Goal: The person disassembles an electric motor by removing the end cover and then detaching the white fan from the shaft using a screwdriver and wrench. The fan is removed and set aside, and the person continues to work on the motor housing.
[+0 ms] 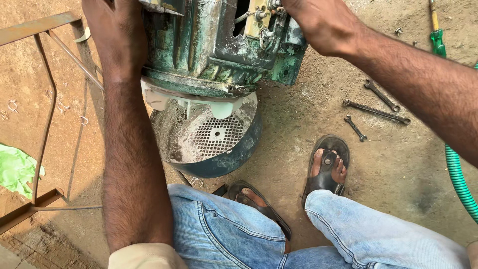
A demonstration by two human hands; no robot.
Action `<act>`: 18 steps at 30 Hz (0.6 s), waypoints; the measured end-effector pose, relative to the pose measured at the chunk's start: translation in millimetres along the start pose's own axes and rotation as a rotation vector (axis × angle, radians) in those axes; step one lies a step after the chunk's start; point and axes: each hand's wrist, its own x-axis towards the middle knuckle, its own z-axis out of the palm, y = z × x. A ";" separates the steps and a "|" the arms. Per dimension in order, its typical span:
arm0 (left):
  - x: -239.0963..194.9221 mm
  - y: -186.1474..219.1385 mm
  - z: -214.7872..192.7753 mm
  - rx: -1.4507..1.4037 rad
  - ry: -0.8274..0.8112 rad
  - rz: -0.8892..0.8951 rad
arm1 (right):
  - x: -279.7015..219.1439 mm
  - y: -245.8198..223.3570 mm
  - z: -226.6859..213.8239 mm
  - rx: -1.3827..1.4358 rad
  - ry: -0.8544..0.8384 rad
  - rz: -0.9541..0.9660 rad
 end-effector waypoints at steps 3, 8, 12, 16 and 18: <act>0.5 -4.0 2.5 0.003 -0.010 -0.042 | -13.2 16.4 -2.1 0.030 0.016 -0.261; 0.1 -13.9 0.8 0.009 0.000 0.073 | -7.4 40.1 15.6 -0.428 0.406 -0.752; -3.1 -14.5 -0.4 -0.031 -0.008 0.033 | 4.9 53.5 41.0 -0.208 0.380 -0.721; -3.4 -14.4 2.0 0.022 0.033 0.052 | 14.5 58.3 51.3 -0.219 0.503 -0.692; 0.5 -13.4 1.9 -0.026 0.031 0.080 | 18.7 58.1 50.4 -0.237 0.527 -0.766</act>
